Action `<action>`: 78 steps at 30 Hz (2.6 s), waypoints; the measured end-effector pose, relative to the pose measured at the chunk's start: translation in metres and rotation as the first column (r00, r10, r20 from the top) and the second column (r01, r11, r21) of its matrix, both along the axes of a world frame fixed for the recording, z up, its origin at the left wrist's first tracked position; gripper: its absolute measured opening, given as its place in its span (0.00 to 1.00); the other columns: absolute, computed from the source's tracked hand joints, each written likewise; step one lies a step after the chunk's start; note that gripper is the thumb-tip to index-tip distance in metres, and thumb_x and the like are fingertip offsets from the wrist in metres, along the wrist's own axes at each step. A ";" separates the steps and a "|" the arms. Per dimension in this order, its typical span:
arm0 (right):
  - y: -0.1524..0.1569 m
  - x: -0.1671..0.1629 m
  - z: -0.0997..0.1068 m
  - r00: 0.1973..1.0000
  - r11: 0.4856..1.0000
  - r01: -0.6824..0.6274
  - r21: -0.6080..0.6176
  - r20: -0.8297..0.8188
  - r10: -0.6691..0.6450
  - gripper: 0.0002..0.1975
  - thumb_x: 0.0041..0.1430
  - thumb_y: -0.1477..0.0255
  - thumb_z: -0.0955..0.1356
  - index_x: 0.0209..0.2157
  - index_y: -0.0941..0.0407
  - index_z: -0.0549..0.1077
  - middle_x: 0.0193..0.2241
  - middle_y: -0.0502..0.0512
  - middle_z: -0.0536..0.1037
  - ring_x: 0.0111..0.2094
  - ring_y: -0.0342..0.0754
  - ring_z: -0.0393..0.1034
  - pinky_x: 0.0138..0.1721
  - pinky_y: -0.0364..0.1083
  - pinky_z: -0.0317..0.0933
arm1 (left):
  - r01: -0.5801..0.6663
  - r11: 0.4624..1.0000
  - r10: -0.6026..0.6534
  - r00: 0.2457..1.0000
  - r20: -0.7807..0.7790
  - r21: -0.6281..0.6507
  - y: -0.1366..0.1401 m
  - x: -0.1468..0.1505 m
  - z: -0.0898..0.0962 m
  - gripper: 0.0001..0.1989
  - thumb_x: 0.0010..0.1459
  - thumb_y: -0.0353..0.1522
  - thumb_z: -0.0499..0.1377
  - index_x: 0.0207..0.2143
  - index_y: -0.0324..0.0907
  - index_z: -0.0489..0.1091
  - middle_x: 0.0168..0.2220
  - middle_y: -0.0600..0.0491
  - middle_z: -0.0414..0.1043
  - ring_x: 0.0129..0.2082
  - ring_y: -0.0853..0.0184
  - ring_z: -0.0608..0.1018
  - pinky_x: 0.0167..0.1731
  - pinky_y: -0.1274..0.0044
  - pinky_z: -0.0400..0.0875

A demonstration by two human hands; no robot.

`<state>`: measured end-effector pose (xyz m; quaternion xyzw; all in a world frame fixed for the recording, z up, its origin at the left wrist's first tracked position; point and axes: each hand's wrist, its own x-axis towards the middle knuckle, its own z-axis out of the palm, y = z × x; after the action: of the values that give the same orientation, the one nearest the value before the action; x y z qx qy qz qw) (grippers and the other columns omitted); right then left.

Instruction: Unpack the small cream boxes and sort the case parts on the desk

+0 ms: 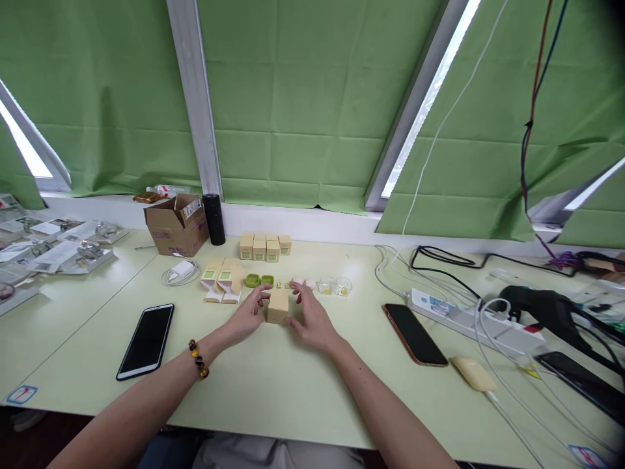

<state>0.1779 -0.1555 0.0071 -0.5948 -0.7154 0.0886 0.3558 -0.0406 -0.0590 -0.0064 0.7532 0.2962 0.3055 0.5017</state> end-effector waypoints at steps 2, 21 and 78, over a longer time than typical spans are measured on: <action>0.003 0.004 -0.003 0.995 0.994 0.095 -0.045 0.016 -0.095 0.39 0.59 0.71 0.70 0.69 0.51 0.53 0.52 0.60 0.74 0.44 0.55 0.71 0.44 0.53 0.68 | -0.070 0.997 0.071 0.997 -0.016 0.043 0.003 -0.001 -0.001 0.37 0.46 0.21 0.54 0.61 0.46 0.64 0.52 0.47 0.74 0.46 0.62 0.72 0.42 0.72 0.67; 0.008 0.007 -0.007 0.966 0.970 0.216 -0.113 0.172 -0.195 0.22 0.59 0.77 0.70 0.55 0.53 0.72 0.41 0.58 0.80 0.43 0.56 0.73 0.44 0.51 0.64 | -0.192 0.962 0.214 0.972 -0.097 0.195 -0.003 -0.003 0.011 0.30 0.46 0.20 0.53 0.54 0.45 0.64 0.49 0.47 0.75 0.52 0.56 0.74 0.49 0.64 0.67; -0.013 -0.032 0.006 0.983 0.972 0.007 0.233 -0.183 0.036 0.30 0.64 0.74 0.65 0.66 0.49 0.56 0.63 0.66 0.64 0.50 0.57 0.73 0.46 0.57 0.75 | 0.087 0.438 0.223 0.954 -0.202 0.895 -0.031 0.005 0.020 0.22 0.68 0.32 0.59 0.62 0.40 0.61 0.53 0.39 0.72 0.54 0.51 0.77 0.51 0.60 0.78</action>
<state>0.1460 -0.1687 0.0132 -0.5329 -0.6889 0.0619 0.4874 -0.0359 -0.0898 0.0133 0.9270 0.1902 0.3215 -0.0350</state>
